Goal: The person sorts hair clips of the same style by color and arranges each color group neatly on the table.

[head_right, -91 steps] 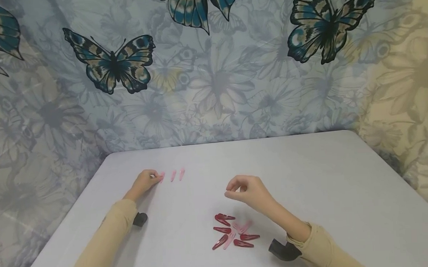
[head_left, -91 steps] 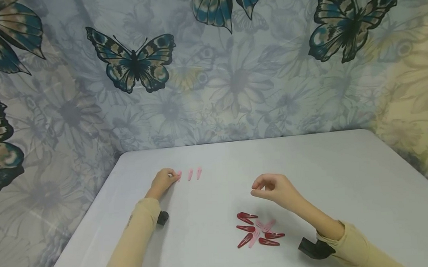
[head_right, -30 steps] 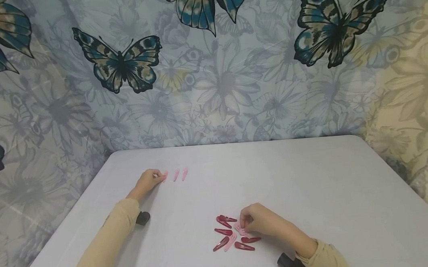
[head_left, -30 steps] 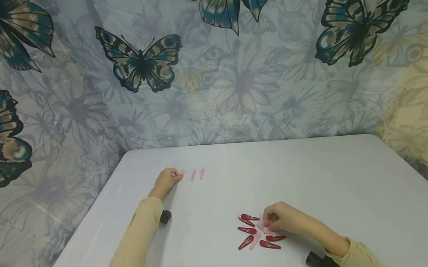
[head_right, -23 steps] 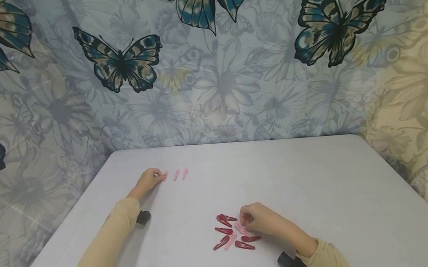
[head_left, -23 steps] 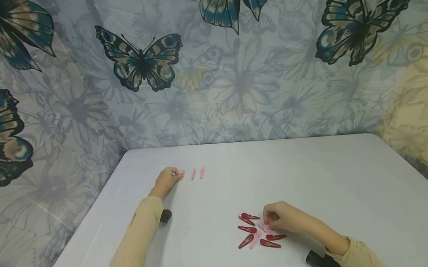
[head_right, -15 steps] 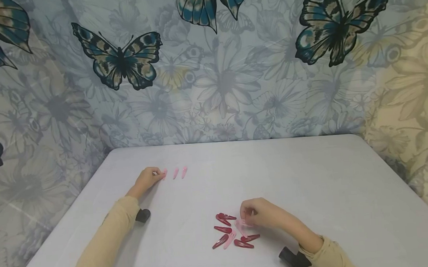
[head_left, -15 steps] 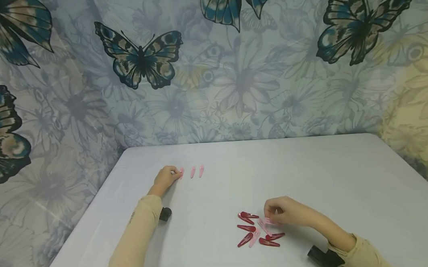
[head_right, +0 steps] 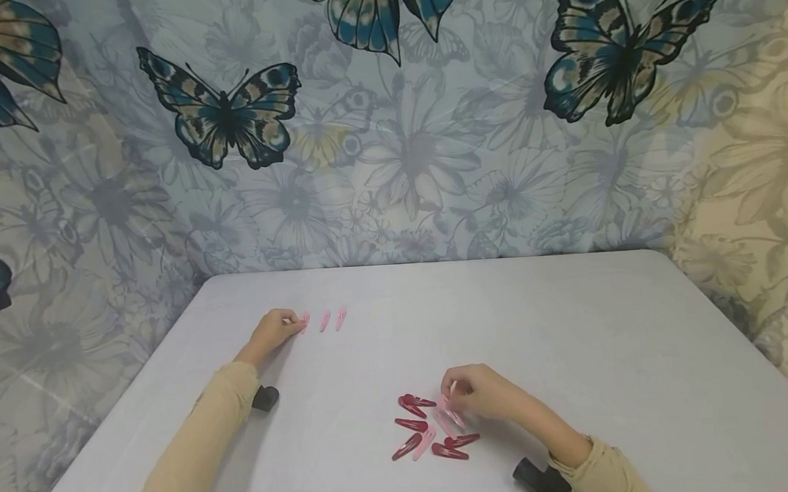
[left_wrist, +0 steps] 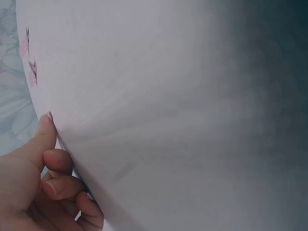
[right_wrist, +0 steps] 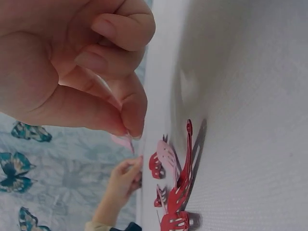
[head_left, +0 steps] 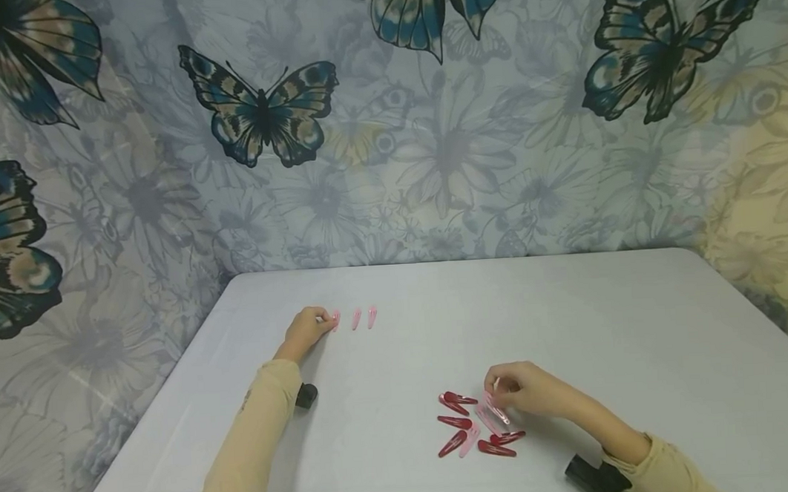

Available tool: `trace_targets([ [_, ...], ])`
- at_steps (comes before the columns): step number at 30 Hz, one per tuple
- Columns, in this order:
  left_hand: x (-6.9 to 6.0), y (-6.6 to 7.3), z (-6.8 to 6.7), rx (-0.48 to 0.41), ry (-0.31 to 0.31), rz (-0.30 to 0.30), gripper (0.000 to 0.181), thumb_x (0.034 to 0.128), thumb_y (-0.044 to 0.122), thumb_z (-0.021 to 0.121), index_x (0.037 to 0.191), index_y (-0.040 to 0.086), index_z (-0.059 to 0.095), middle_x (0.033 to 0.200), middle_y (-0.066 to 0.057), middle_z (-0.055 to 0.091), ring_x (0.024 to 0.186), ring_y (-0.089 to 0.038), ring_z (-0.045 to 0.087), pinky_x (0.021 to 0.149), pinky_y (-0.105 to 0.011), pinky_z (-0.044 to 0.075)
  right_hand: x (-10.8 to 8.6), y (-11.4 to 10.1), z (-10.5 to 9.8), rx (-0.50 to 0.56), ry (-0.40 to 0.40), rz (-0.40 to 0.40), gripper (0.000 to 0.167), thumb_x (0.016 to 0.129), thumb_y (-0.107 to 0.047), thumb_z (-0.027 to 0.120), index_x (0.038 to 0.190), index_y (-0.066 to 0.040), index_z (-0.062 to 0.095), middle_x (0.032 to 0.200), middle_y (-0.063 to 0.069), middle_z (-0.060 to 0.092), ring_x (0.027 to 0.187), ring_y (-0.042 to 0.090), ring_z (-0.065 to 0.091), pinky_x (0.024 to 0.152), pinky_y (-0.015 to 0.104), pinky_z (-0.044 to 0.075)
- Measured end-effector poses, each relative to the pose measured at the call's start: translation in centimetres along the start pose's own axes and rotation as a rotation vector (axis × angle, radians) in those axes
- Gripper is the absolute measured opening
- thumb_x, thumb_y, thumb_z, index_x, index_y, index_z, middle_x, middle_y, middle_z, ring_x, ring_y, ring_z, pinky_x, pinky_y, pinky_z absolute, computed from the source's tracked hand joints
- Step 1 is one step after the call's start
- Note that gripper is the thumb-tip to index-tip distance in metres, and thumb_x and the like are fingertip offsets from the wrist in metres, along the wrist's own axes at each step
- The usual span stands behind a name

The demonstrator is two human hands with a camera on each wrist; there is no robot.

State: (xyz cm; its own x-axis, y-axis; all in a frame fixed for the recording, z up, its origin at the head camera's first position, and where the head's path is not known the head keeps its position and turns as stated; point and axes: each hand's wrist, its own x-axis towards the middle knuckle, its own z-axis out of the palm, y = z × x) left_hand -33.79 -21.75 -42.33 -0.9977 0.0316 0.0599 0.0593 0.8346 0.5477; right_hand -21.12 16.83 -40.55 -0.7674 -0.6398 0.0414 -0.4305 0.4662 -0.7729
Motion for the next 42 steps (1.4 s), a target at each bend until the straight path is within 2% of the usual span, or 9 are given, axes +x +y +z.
trace_targets([
  [7, 0.1, -0.1, 0.0, -0.014, -0.006, -0.012, 0.019, 0.0807, 0.021, 0.067, 0.070, 0.007, 0.060, 0.059, 0.001, 0.046, 0.055, -0.014, 0.039, 0.051, -0.026, 0.034, 0.0, -0.2, -0.1, 0.029, 0.026, -0.003, 0.011, 0.081, -0.002, 0.061, 0.085, -0.011, 0.057, 0.060, -0.005, 0.051, 0.052, 0.005, 0.040, 0.048, 0.022, 0.036],
  [15, -0.1, 0.1, 0.0, -0.017, -0.008, -0.039, 0.018, 0.0809, 0.020, 0.067, 0.070, 0.007, 0.060, 0.060, 0.000, 0.046, 0.056, -0.015, 0.039, 0.052, -0.027, 0.033, 0.3, 0.2, 0.0, 0.026, 0.078, 0.037, 0.007, 0.082, -0.006, 0.062, 0.085, -0.011, 0.057, 0.057, -0.003, 0.053, 0.050, 0.005, 0.039, 0.047, 0.022, 0.034],
  [22, -0.2, 0.2, 0.0, -0.026, -0.015, -0.014, 0.018, 0.0813, 0.020, 0.066, 0.071, 0.006, 0.060, 0.060, 0.000, 0.048, 0.056, -0.015, 0.040, 0.052, -0.027, 0.034, 0.3, 0.4, 0.0, 0.056, 0.108, 0.062, 0.007, 0.083, -0.006, 0.062, 0.085, -0.010, 0.057, 0.059, -0.002, 0.055, 0.051, 0.007, 0.040, 0.048, 0.022, 0.034],
  [25, -0.2, 0.2, 0.0, -0.021, -0.014, -0.022, 0.018, 0.0813, 0.021, 0.066, 0.071, 0.007, 0.060, 0.060, 0.000, 0.047, 0.056, -0.015, 0.040, 0.052, -0.027, 0.034, 0.3, 0.4, 0.0, 0.063, 0.127, 0.068, 0.007, 0.083, -0.006, 0.062, 0.087, -0.009, 0.057, 0.060, -0.002, 0.056, 0.052, 0.007, 0.040, 0.048, 0.022, 0.034],
  [35, 0.0, -0.1, 0.1, -0.019, -0.023, -0.040, 0.017, 0.0812, 0.022, 0.066, 0.073, 0.007, 0.062, 0.059, 0.000, 0.045, 0.056, -0.015, 0.038, 0.051, -0.026, 0.032, 0.2, 1.1, -0.2, 0.152, 0.144, 0.110, 0.005, 0.085, -0.007, 0.060, 0.089, -0.006, 0.057, 0.062, 0.002, 0.058, 0.056, 0.013, 0.044, 0.051, 0.024, 0.036],
  [42, -0.1, 0.1, 0.0, -0.025, -0.021, -0.041, 0.017, 0.0815, 0.021, 0.066, 0.072, 0.007, 0.062, 0.059, 0.000, 0.044, 0.055, -0.014, 0.037, 0.051, -0.026, 0.032, 0.8, 1.1, -1.1, 0.222, 0.135, 0.130, 0.006, 0.086, -0.008, 0.059, 0.087, -0.002, 0.056, 0.062, 0.009, 0.060, 0.045, 0.009, 0.029, 0.042, 0.023, 0.026],
])
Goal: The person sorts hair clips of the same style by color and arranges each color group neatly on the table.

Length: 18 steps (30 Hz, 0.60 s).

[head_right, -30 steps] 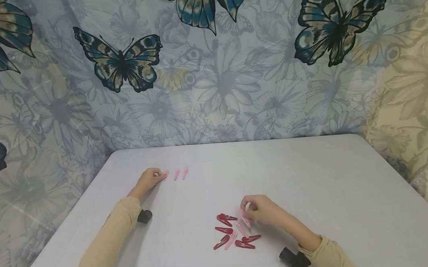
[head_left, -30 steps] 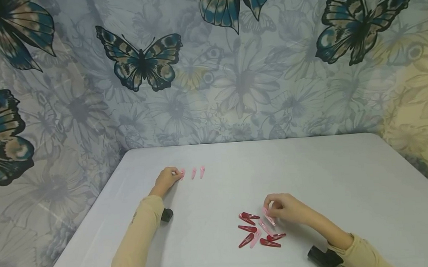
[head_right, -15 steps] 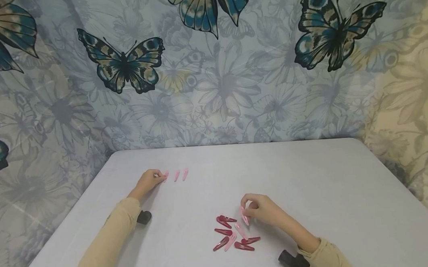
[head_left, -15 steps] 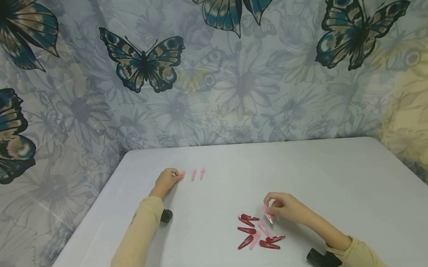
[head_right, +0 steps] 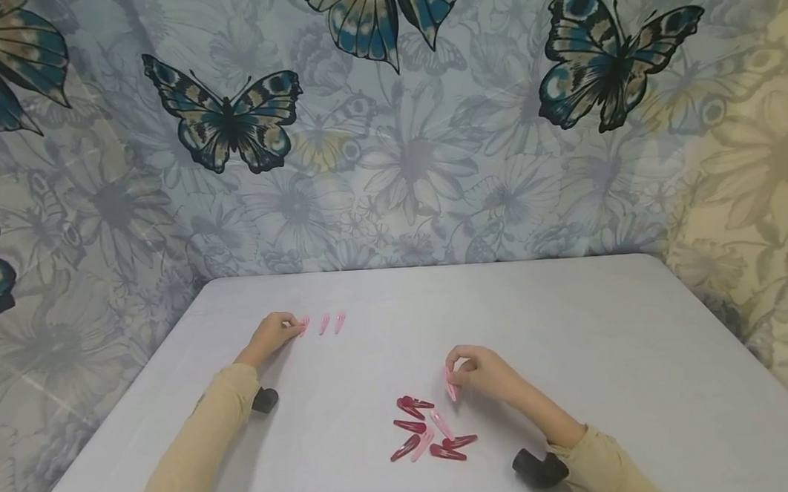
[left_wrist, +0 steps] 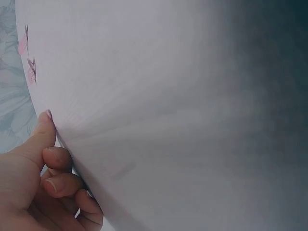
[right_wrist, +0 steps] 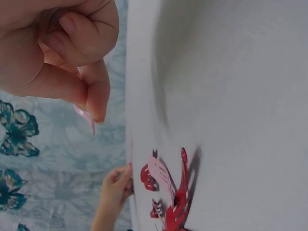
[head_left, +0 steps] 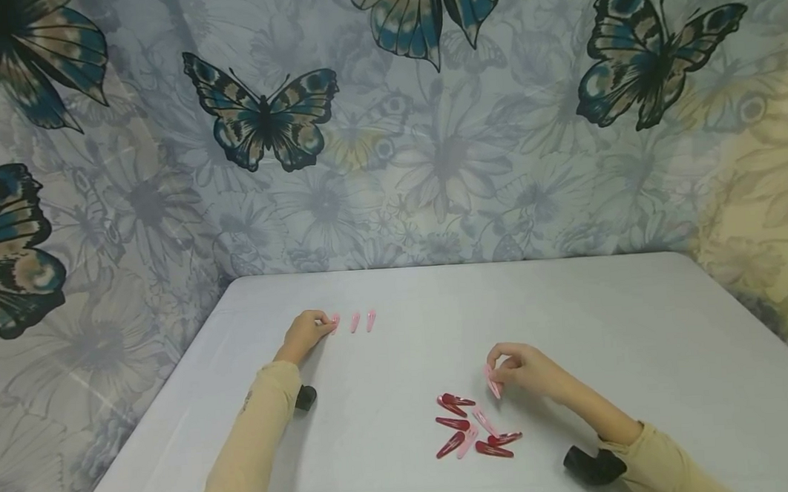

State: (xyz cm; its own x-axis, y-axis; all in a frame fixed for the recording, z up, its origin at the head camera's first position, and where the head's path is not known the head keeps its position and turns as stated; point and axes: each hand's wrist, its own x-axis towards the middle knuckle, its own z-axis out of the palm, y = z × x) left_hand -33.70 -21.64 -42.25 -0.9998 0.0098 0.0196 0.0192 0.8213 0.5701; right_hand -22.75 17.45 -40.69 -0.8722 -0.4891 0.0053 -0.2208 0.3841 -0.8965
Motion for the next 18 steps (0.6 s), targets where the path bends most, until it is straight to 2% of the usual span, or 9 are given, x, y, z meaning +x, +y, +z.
trace_targets([
  [11, -0.1, -0.2, -0.2, -0.004, 0.007, 0.027, 0.019, 0.0826, 0.020, 0.065, 0.071, 0.006, 0.061, 0.055, 0.002, 0.040, 0.053, -0.013, 0.035, 0.050, -0.025, 0.031, 2.8, -0.5, -0.7, -0.015, 0.010, 0.063, 0.005, 0.084, -0.007, 0.059, 0.082, -0.002, 0.057, 0.064, 0.007, 0.061, 0.042, 0.009, 0.027, 0.039, 0.023, 0.024],
  [18, -0.2, 0.2, -0.2, -0.003, -0.007, 0.018, 0.018, 0.0825, 0.020, 0.065, 0.072, 0.005, 0.061, 0.058, 0.001, 0.043, 0.055, -0.014, 0.036, 0.051, -0.025, 0.031, 3.7, -0.1, -1.0, 0.015, -0.012, 0.127, 0.008, 0.083, -0.008, 0.060, 0.084, 0.000, 0.056, 0.064, 0.006, 0.061, 0.043, 0.009, 0.026, 0.041, 0.023, 0.024],
])
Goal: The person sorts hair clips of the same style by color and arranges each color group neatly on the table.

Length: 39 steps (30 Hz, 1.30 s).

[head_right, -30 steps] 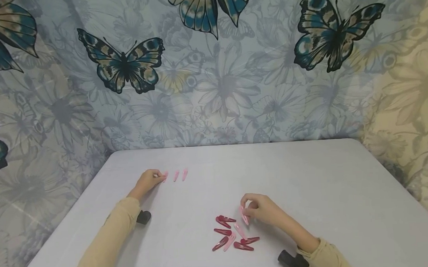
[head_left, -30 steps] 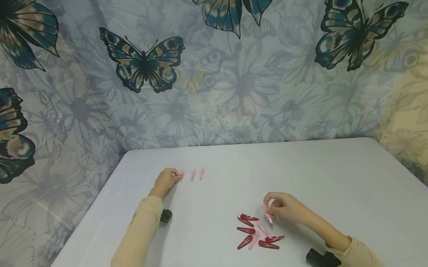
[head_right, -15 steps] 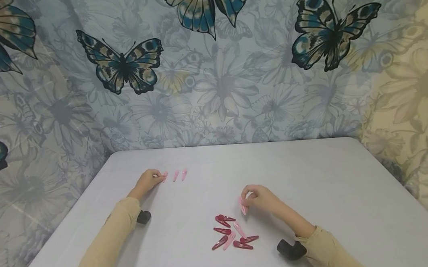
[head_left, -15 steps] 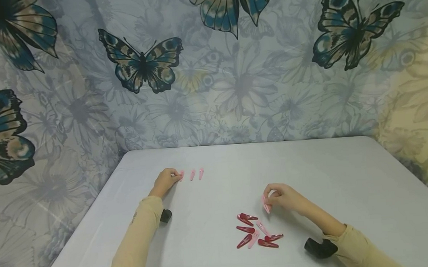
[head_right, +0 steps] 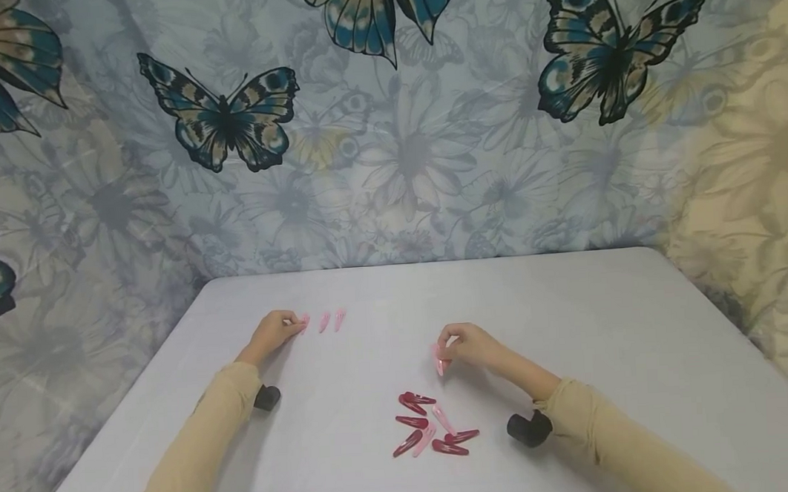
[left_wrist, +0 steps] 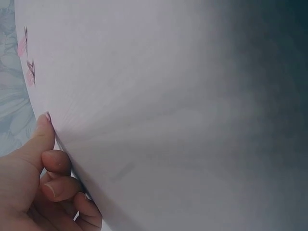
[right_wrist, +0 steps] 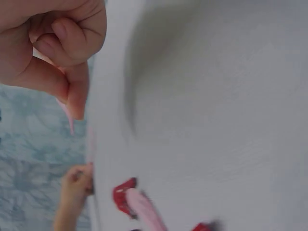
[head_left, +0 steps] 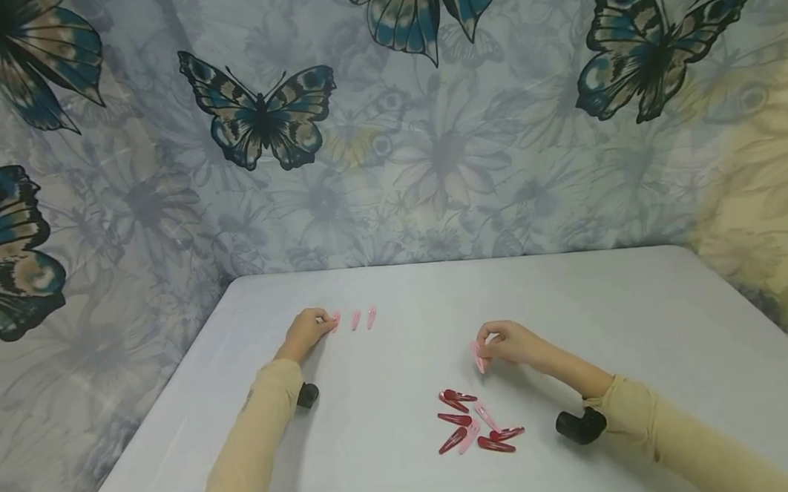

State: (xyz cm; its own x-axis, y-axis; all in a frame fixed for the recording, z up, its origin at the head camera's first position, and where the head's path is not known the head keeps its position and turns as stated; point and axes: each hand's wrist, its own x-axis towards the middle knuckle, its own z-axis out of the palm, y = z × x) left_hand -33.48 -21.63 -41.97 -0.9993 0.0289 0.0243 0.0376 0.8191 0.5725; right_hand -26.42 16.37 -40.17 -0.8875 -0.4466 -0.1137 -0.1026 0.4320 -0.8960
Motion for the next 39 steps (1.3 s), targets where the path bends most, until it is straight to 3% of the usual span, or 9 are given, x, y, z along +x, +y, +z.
trace_targets([
  [8, 0.2, 0.0, 0.2, 0.011, 0.018, -0.007, 0.018, 0.0810, 0.021, 0.067, 0.071, 0.006, 0.062, 0.057, 0.001, 0.042, 0.054, -0.013, 0.035, 0.050, -0.025, 0.031, 1.0, -0.2, 0.0, 0.018, 0.008, 0.007, 0.007, 0.083, -0.007, 0.059, 0.083, -0.001, 0.058, 0.062, 0.007, 0.059, 0.041, 0.009, 0.023, 0.040, 0.023, 0.023],
  [17, -0.1, 0.1, 0.2, -0.001, -0.001, -0.009, 0.018, 0.0816, 0.020, 0.066, 0.072, 0.005, 0.063, 0.059, 0.001, 0.045, 0.055, -0.014, 0.037, 0.052, -0.026, 0.033, 2.3, 0.2, 1.1, 0.094, 0.006, 0.053, 0.009, 0.083, -0.008, 0.060, 0.084, 0.001, 0.058, 0.065, 0.005, 0.061, 0.040, 0.008, 0.022, 0.039, 0.022, 0.023],
  [27, 0.3, -0.3, 0.2, 0.004, 0.002, -0.006, 0.019, 0.0819, 0.021, 0.066, 0.071, 0.007, 0.061, 0.056, 0.001, 0.041, 0.054, -0.014, 0.036, 0.051, -0.026, 0.032, 5.3, 0.1, 2.3, 0.105, 0.046, 0.087, 0.008, 0.083, -0.006, 0.060, 0.083, 0.001, 0.058, 0.064, 0.006, 0.062, 0.038, 0.007, 0.020, 0.039, 0.021, 0.022],
  [39, 0.3, -0.3, 0.2, 0.009, 0.006, -0.004, 0.018, 0.0810, 0.022, 0.067, 0.072, 0.006, 0.062, 0.055, 0.002, 0.041, 0.054, -0.013, 0.036, 0.051, -0.025, 0.032, 7.8, -0.5, 3.1, 0.008, 0.072, 0.107, 0.007, 0.084, -0.009, 0.060, 0.083, -0.003, 0.058, 0.061, 0.002, 0.060, 0.041, 0.008, 0.023, 0.041, 0.022, 0.025],
])
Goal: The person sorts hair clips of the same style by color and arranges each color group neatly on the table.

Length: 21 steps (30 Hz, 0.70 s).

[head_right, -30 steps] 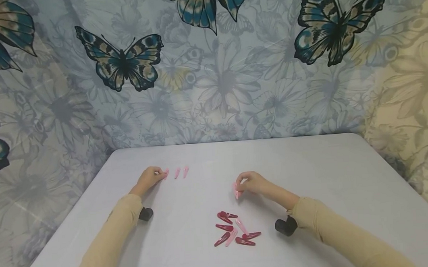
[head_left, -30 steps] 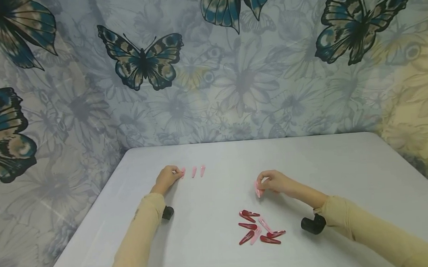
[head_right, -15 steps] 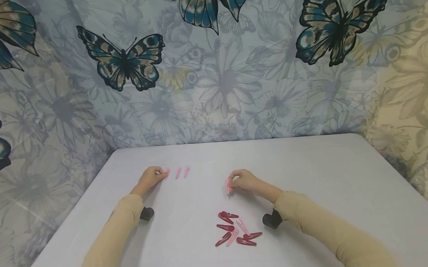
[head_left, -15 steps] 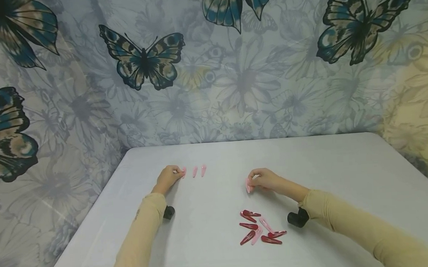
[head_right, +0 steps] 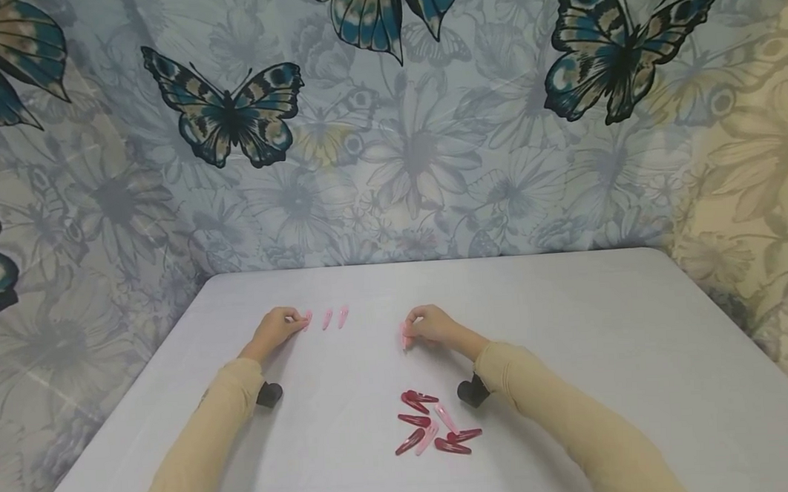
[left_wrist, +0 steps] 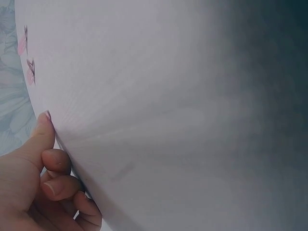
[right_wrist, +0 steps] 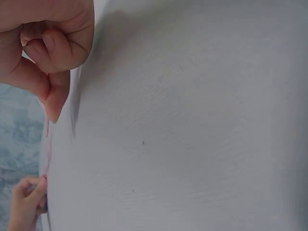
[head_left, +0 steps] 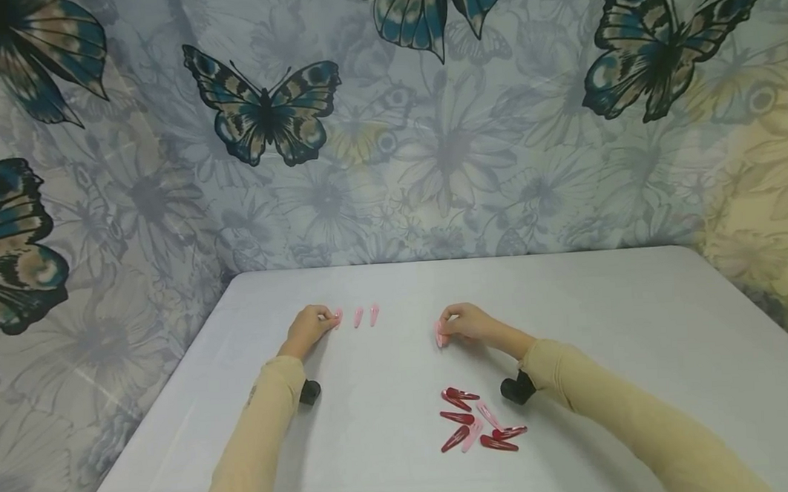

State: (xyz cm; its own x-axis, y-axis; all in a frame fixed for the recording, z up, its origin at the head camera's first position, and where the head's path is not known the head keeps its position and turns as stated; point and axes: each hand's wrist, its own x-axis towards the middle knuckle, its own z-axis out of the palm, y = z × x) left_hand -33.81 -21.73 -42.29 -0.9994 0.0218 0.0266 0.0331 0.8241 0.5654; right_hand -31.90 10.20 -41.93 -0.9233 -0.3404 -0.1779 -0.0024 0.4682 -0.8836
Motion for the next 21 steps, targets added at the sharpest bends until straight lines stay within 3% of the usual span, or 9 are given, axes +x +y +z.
trace_targets([
  [6, 0.2, 0.0, 0.0, 0.008, -0.003, -0.014, 0.019, 0.0808, 0.022, 0.067, 0.072, 0.007, 0.062, 0.055, 0.002, 0.041, 0.053, -0.013, 0.036, 0.050, -0.025, 0.032, 1.0, -0.7, 0.5, -0.023, -0.003, 0.001, 0.006, 0.083, -0.009, 0.060, 0.082, -0.003, 0.058, 0.061, 0.003, 0.060, 0.039, 0.008, 0.022, 0.041, 0.022, 0.026],
  [13, 0.2, 0.2, -0.3, 0.015, 0.012, -0.004, 0.019, 0.0809, 0.022, 0.067, 0.070, 0.007, 0.060, 0.059, 0.000, 0.045, 0.057, -0.016, 0.038, 0.053, -0.027, 0.033, 2.9, -1.5, 0.9, -0.079, 0.050, -0.004, 0.007, 0.083, -0.010, 0.062, 0.080, -0.004, 0.059, 0.061, 0.000, 0.053, 0.040, 0.008, 0.022, 0.041, 0.022, 0.026],
  [21, 0.0, 0.2, -0.1, 0.022, -0.009, -0.021, 0.019, 0.0815, 0.023, 0.066, 0.072, 0.007, 0.061, 0.058, 0.001, 0.043, 0.055, -0.014, 0.037, 0.051, -0.026, 0.032, 4.1, -2.0, 1.6, -0.025, 0.066, -0.018, 0.008, 0.080, -0.008, 0.064, 0.078, -0.002, 0.061, 0.057, 0.000, 0.054, 0.038, 0.006, 0.021, 0.040, 0.021, 0.024],
])
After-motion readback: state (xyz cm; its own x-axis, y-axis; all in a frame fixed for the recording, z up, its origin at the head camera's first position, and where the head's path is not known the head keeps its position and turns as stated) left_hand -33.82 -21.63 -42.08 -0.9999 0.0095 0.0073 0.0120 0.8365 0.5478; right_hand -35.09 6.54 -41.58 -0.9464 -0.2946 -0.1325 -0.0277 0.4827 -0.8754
